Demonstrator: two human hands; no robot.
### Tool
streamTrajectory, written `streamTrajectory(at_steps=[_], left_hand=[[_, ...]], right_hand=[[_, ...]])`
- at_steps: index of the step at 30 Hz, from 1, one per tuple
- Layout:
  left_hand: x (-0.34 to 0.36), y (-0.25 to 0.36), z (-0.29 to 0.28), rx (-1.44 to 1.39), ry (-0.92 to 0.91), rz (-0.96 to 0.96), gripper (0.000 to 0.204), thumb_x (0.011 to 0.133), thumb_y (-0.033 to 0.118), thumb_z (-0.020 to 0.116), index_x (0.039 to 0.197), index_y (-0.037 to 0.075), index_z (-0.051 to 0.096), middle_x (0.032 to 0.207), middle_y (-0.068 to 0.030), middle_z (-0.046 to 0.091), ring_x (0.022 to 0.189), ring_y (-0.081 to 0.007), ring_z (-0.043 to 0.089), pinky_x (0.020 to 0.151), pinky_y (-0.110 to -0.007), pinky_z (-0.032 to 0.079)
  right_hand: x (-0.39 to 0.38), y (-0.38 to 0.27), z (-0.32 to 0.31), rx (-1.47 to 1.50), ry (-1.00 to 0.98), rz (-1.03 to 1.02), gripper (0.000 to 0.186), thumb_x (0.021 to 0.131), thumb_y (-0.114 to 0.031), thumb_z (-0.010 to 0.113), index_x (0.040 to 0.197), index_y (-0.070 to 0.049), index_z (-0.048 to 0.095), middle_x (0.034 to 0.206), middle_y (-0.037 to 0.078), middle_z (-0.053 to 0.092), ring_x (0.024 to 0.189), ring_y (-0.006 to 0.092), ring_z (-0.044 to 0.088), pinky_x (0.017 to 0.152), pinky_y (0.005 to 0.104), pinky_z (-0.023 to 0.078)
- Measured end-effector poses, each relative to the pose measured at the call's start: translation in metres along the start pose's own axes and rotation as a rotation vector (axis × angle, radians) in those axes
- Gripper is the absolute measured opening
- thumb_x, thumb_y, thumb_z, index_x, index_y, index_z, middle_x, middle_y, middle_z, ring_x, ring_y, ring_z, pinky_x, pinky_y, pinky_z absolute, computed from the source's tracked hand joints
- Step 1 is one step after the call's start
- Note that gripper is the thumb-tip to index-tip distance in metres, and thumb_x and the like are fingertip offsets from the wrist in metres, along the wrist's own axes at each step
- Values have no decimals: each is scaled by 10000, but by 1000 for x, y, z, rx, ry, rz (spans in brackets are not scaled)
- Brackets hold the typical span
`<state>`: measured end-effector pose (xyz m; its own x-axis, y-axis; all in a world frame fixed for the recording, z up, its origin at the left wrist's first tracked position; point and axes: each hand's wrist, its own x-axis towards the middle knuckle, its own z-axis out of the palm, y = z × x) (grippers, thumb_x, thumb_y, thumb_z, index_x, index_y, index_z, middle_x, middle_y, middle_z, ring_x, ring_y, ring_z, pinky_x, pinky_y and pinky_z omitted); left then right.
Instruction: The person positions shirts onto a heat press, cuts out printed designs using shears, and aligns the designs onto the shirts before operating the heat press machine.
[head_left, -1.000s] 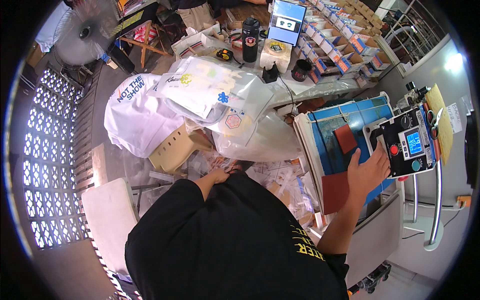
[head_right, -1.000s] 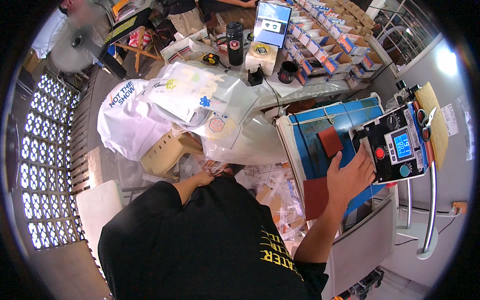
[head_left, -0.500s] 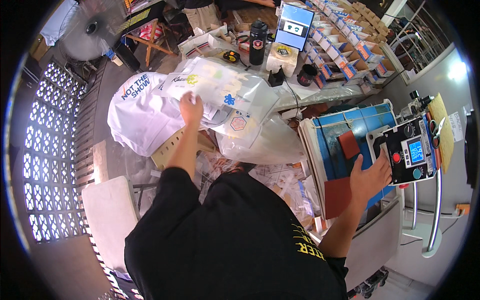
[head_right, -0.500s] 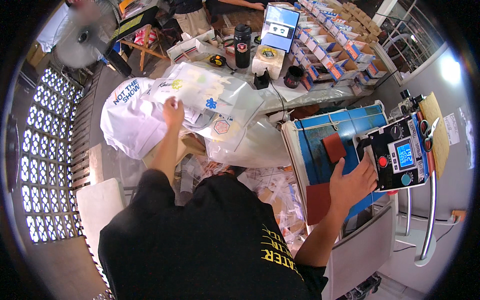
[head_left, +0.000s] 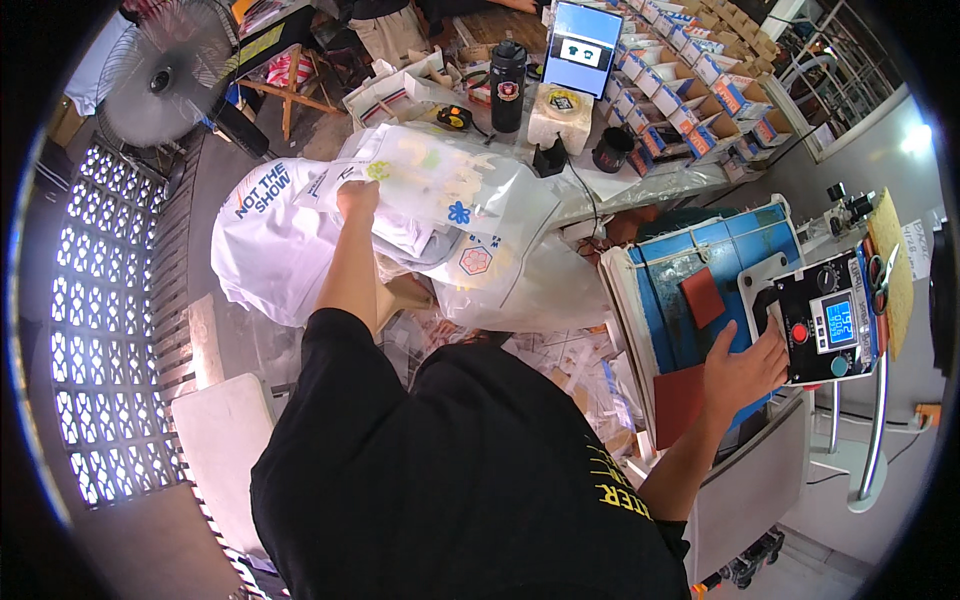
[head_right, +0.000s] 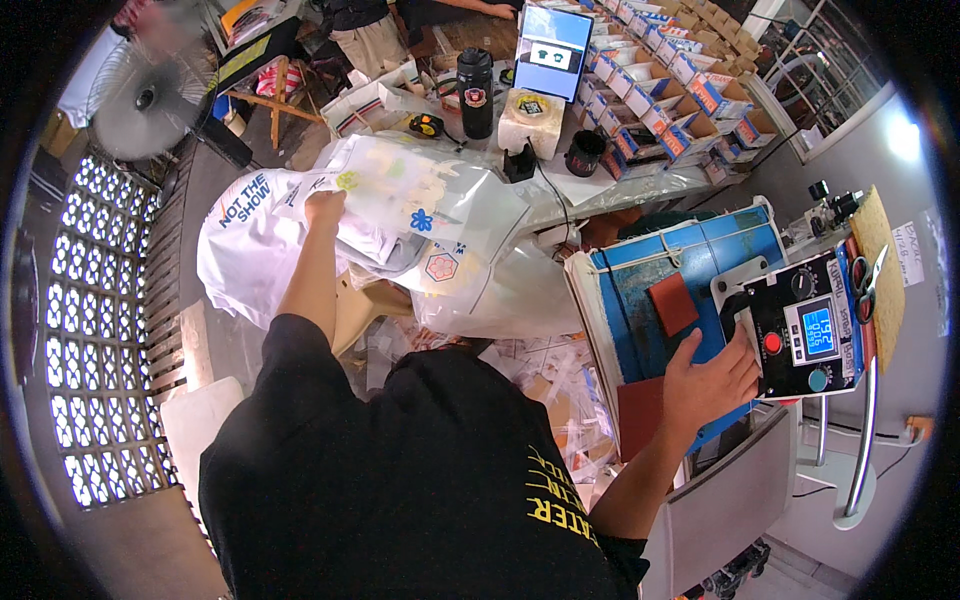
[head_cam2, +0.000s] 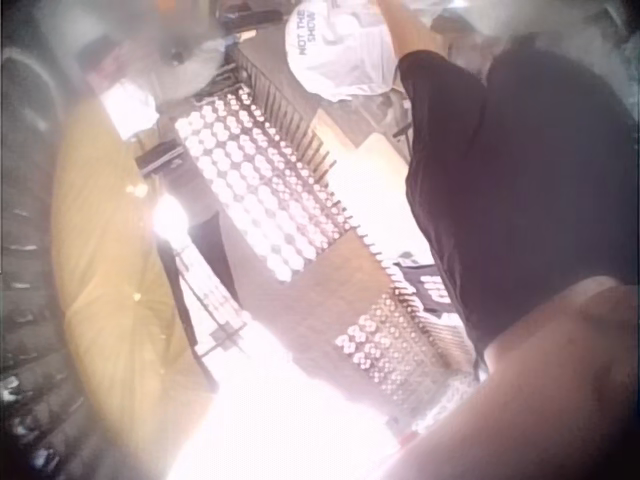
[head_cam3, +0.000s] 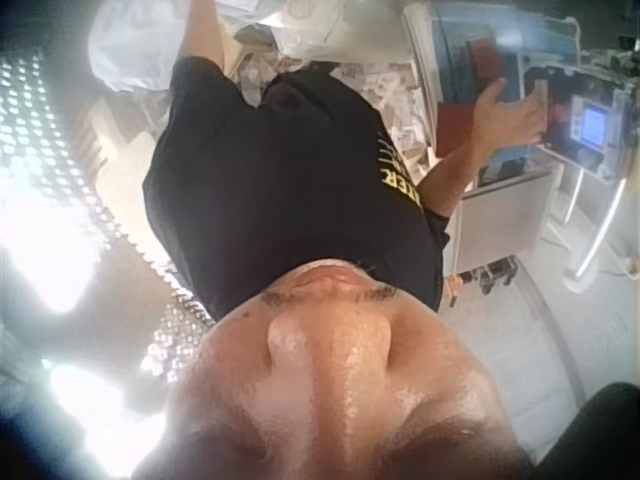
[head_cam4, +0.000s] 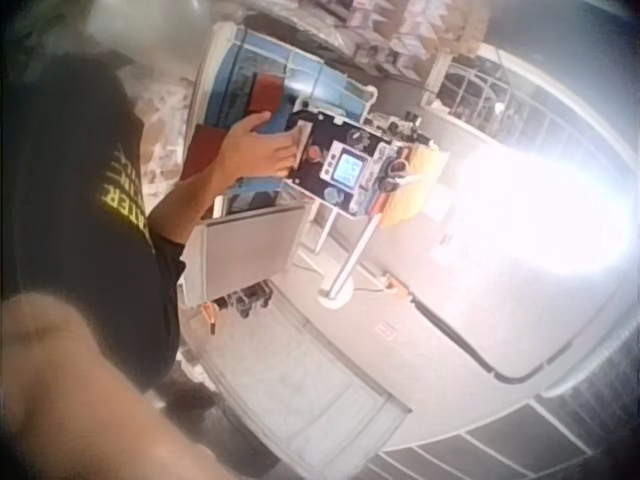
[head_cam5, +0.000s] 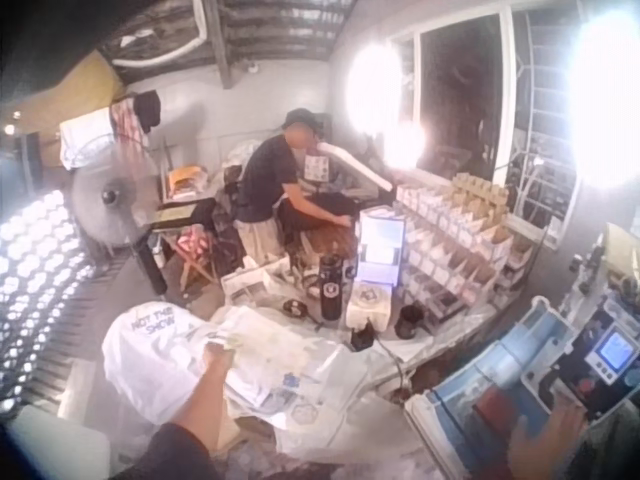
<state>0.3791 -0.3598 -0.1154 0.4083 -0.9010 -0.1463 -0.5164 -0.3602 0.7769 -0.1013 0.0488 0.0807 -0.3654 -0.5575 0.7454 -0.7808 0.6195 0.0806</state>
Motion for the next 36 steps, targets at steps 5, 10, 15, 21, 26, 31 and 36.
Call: streamTrajectory(at_steps=[5, 10, 15, 21, 26, 31, 36], left_hand=[[-16, 56, -18, -622, -176, -243, 164, 838, 137, 646, 912, 3, 588, 826, -119, 654, 639, -234, 683, 564, -363, 539], [-24, 117, -45, -637, -369, -202, 124, 917, 183, 599, 960, 70, 571, 835, -68, 656, 729, -176, 669, 633, -324, 523], [-20, 144, -49, -631, -445, -203, 119, 952, 166, 547, 1005, 62, 572, 870, -71, 663, 786, -174, 672, 668, -321, 520], [-22, 141, -47, -645, -488, -179, 139, 947, 174, 559, 1014, 54, 575, 907, -75, 663, 812, -177, 669, 708, -324, 522], [-27, 132, -43, -595, -442, -185, 134, 931, 132, 564, 1046, 62, 569, 918, -95, 677, 794, -194, 693, 671, -319, 528], [-16, 92, -44, -474, -382, -245, 127, 907, 136, 609, 1009, 64, 584, 910, -73, 654, 771, -195, 688, 657, -309, 522], [-10, 40, -31, -510, -342, -353, 150, 908, 185, 647, 1012, 92, 593, 920, -49, 650, 787, -191, 676, 671, -309, 513]], right_hand=[[0, -1, 6, -63, 43, 30, 470, 851, -359, 641, 1216, -71, 571, 1141, 110, 622, 1077, 322, 557, 883, 458, 380], [-1, -4, 9, -75, 55, 57, 473, 858, -392, 629, 1215, -85, 587, 1138, 95, 628, 1069, 319, 561, 890, 461, 384], [-3, 1, 5, -45, 18, 38, 496, 863, -392, 624, 1237, -71, 571, 1193, 123, 614, 1119, 332, 550, 917, 474, 381], [-3, 1, -4, -9, -42, 0, 586, 816, -331, 678, 1315, -72, 514, 1304, 141, 565, 1225, 349, 494, 974, 483, 364], [-2, 2, -9, 16, -44, -21, 612, 804, -313, 692, 1332, -70, 502, 1305, 143, 565, 1231, 347, 491, 995, 490, 351], [-3, 2, -13, 32, -70, -27, 637, 792, -309, 705, 1343, -68, 494, 1303, 145, 563, 1237, 343, 484, 1025, 481, 333], [-4, 3, -13, 39, -76, -40, 659, 791, -310, 705, 1360, -66, 480, 1305, 145, 557, 1239, 338, 480, 1037, 475, 326]])
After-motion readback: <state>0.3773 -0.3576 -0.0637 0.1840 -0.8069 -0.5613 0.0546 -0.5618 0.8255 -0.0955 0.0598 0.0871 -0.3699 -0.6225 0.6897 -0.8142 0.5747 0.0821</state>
